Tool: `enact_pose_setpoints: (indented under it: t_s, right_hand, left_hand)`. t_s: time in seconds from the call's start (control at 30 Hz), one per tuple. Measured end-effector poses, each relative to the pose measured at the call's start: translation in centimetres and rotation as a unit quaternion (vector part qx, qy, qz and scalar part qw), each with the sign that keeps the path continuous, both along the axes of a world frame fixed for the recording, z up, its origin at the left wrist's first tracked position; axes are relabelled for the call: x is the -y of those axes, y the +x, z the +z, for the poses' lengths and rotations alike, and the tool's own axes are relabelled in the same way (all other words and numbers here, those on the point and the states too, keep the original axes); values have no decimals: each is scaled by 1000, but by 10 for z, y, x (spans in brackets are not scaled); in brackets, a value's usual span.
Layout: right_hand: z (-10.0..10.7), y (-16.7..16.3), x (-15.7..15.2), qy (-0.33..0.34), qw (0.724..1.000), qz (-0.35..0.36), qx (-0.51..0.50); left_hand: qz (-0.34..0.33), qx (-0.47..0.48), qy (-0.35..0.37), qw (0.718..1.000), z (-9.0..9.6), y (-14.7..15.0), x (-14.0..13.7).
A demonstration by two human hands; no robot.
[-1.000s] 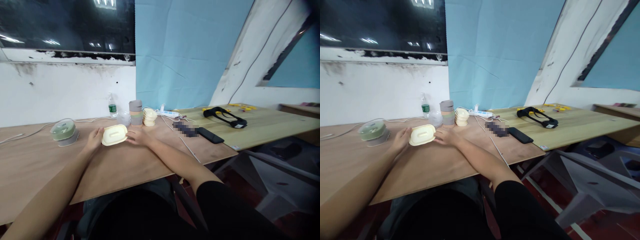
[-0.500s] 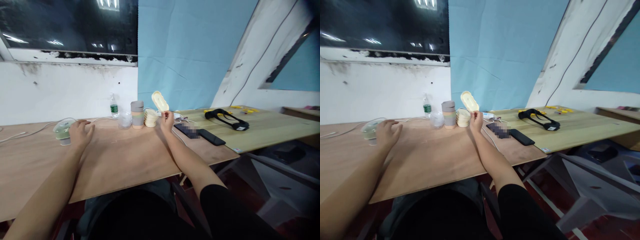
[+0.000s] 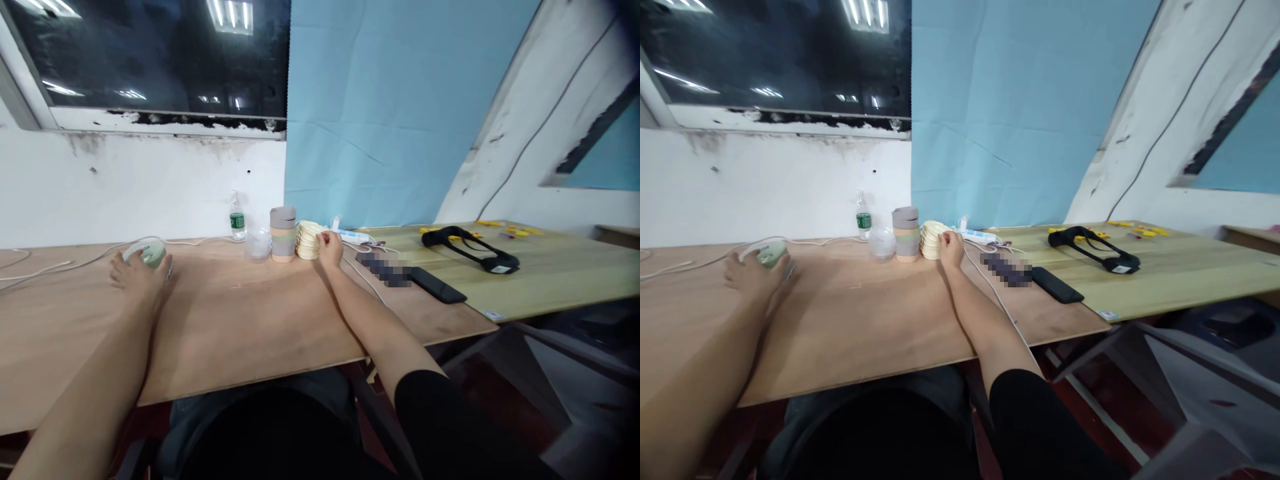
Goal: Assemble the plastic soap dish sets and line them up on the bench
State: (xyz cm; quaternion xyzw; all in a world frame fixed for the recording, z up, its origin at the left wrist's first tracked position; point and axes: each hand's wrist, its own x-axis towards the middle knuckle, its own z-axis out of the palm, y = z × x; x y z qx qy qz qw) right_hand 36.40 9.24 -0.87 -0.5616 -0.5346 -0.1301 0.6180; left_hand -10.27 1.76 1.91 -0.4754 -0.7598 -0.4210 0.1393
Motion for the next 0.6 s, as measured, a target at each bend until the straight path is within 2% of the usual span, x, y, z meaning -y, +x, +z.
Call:
enact_pose_setpoints:
  t_s: [0.27, 0.47, 0.6]
  right_hand:
    - [-2, -4, 4, -15, 996, 68, 61]
    - [-2, 2, 5, 21, 999, -12, 41]
    - [-6, 8, 5, 15, 999, -17, 32]
  left_hand:
    - [-11, 36, -14, 999, -3, -1, 0]
    - [-1, 50, -34, 998, -6, -6, -4]
    - [-17, 61, -60, 996, -9, -15, -7]
